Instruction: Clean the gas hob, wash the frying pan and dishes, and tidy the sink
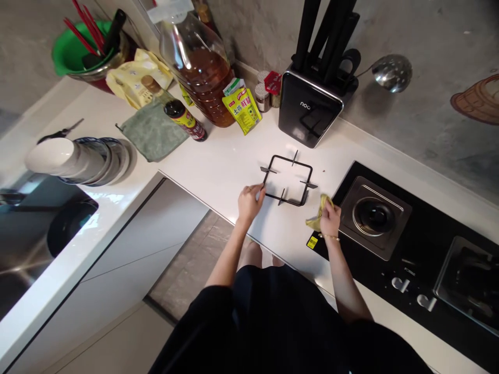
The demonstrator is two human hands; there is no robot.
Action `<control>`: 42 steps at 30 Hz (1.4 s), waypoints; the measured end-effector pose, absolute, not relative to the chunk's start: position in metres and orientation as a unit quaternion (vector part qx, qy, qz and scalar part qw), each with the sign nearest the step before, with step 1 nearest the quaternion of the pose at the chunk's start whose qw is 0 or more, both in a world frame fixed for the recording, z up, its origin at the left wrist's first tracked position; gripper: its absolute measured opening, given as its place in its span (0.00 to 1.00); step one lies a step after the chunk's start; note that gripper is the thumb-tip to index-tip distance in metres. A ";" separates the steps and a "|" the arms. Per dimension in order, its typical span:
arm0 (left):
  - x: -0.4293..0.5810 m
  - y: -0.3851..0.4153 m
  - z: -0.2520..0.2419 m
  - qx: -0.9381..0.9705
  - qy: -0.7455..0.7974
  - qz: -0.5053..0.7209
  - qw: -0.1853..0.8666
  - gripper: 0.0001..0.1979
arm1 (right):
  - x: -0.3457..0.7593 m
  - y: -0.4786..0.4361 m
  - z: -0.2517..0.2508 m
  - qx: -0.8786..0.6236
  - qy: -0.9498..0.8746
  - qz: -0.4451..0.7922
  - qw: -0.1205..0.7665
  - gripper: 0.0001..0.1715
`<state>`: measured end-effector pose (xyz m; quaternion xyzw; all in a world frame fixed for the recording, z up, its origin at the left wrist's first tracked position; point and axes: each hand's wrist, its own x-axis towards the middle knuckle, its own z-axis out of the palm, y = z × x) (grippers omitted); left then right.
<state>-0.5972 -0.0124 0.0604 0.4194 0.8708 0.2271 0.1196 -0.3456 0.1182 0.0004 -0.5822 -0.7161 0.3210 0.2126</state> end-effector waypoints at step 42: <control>-0.713 0.077 0.046 0.761 0.611 -0.017 0.216 0.13 | -0.511 -0.065 0.033 -0.610 -0.714 0.330 0.099 0.25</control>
